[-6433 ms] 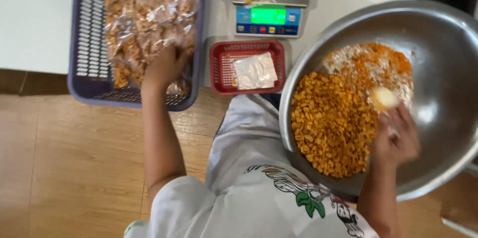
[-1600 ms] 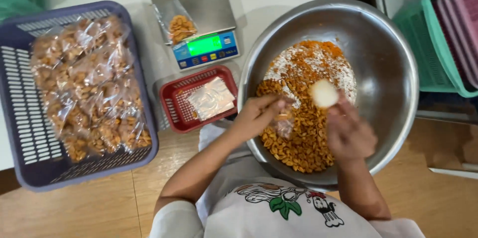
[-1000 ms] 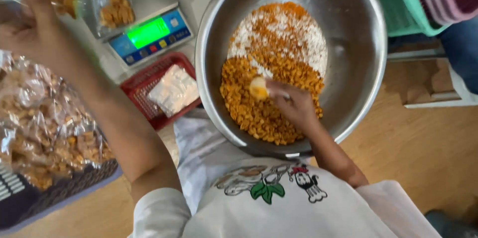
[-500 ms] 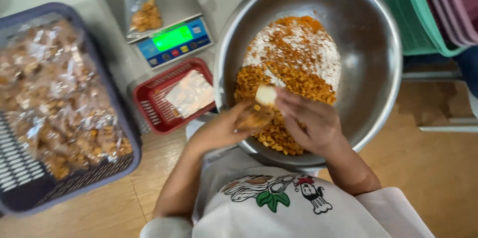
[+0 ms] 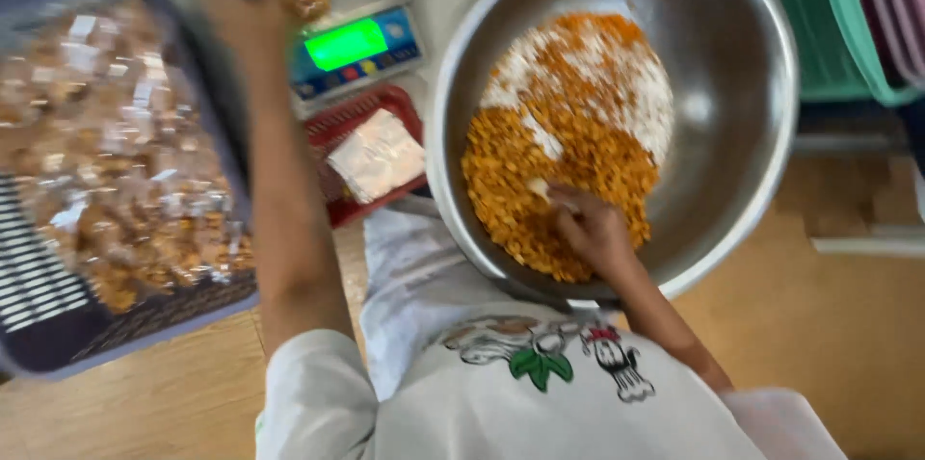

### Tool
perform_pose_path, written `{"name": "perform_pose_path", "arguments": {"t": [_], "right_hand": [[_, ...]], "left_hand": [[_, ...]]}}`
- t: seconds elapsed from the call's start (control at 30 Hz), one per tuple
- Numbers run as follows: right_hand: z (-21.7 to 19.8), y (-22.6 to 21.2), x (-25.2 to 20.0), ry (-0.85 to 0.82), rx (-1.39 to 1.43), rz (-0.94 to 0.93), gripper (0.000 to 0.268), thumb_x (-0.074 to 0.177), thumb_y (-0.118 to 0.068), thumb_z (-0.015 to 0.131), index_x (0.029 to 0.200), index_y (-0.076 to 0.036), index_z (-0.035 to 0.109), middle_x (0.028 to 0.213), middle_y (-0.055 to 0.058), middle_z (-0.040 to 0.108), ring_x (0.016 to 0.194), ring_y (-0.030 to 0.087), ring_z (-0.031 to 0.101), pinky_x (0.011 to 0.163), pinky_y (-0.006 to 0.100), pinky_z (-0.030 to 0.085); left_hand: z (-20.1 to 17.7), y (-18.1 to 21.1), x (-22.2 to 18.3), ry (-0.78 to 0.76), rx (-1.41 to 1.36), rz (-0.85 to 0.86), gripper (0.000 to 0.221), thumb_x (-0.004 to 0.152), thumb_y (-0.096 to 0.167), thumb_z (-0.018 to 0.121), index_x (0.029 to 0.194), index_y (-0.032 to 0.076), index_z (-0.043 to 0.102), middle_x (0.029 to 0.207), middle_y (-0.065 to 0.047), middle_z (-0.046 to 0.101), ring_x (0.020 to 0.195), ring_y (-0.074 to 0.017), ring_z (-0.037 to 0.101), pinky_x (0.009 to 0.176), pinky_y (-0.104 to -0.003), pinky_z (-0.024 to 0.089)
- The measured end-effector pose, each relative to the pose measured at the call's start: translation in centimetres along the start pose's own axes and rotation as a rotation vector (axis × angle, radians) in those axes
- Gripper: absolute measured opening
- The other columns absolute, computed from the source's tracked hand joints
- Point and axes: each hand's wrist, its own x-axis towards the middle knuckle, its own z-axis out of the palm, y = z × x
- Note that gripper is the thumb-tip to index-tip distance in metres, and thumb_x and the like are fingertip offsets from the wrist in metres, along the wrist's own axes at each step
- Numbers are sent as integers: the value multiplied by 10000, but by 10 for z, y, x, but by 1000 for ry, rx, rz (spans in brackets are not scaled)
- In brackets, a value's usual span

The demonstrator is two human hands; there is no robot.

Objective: Applying wax coating to nuts in a large bowl and packaging them into small bags for weighing

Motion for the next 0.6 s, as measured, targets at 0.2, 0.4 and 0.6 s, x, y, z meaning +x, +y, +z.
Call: {"name": "perform_pose_path", "arguments": {"t": [0.2,0.4,0.6], "right_hand": [[-29,-49,21,172,160,-107,267,1003,-31,634,1201,-74,808,1116,180,781,906,347,765,723,372,616],[-38,-56,34,203,158,-188,236,1006,-22,646,1195,-32,787,1206,218,744,1050,394,722,706,385,614],[-61,-95,36,216,182,-244,254,1015,13,618,1227,-12,756,1233,210,735,1113,393,707,787,409,629]], "left_hand": [[-105,104,-40,387,-604,597,310,877,-61,803,1093,92,642,991,-120,651,919,-284,661,853,-419,525],[-177,169,-147,-129,-1154,243,129,1126,169,648,1196,166,539,1101,-53,528,1124,-228,542,1086,-421,447],[-162,195,-249,-807,-1096,-109,314,905,191,728,1194,159,609,1200,-108,694,1179,-323,693,1004,-479,586]]}}
